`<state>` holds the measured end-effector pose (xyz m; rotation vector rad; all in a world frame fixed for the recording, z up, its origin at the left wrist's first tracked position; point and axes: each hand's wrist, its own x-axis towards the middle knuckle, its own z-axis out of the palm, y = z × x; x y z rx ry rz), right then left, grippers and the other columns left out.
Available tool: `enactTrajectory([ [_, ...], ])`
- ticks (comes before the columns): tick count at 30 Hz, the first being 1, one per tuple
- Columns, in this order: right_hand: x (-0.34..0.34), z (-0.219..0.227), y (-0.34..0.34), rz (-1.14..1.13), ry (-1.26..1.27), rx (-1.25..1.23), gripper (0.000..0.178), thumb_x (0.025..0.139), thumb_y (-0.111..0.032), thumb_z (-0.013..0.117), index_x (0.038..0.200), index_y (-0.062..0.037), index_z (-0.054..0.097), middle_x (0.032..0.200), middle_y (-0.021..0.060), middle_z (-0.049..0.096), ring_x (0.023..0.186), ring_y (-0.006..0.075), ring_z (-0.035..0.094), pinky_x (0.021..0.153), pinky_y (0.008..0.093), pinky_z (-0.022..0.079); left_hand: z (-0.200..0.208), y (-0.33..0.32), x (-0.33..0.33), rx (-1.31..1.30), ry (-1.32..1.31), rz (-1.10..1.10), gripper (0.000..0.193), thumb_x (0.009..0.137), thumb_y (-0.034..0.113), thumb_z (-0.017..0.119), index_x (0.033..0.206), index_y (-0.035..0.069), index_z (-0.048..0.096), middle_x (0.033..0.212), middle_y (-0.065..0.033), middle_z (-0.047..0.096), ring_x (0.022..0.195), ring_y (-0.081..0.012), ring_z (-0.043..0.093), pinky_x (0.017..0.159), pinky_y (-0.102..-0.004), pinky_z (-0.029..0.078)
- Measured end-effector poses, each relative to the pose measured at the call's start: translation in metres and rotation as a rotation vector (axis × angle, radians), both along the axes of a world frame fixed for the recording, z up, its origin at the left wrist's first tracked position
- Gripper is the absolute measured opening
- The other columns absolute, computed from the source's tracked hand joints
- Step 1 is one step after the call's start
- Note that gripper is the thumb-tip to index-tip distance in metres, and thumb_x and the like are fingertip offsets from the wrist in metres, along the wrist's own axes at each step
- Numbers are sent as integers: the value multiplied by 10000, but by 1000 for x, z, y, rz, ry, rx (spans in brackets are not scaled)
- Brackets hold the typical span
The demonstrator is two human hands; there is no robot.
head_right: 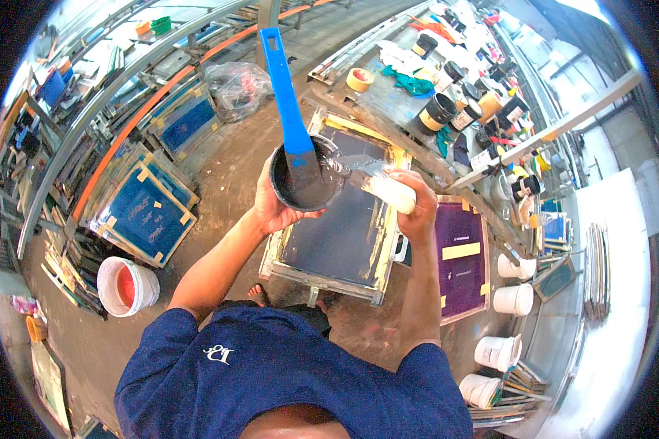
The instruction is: The person pours dark ink onto a screen printing frame and spreads it evenly with a brush. They then add a liquid from a bottle, put on a glove, and wipe the screen surface with a cloth before using a squeegee to smooth the ink.
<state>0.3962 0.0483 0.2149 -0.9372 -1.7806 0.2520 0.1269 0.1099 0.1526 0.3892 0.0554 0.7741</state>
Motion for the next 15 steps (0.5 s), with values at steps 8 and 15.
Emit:
enactTrajectory([
  [8,-4,-18,4,-223,-207,2,216,860,-10,631,1076,2,638,1011,148,707,997,255,677,893,350,505,12,-15,-50,-94,-29,-30,868,871,759,360,1444,107,373,1304,-194,567,890,-405,694,635,-469,632],
  [15,-32,-3,-5,-311,-205,268,270,798,-6,663,1066,-34,658,1032,150,710,1007,305,674,894,387,511,6,-17,-46,-137,-25,-90,852,861,769,360,1400,113,428,1257,-174,588,845,-379,681,687,-482,595],
])
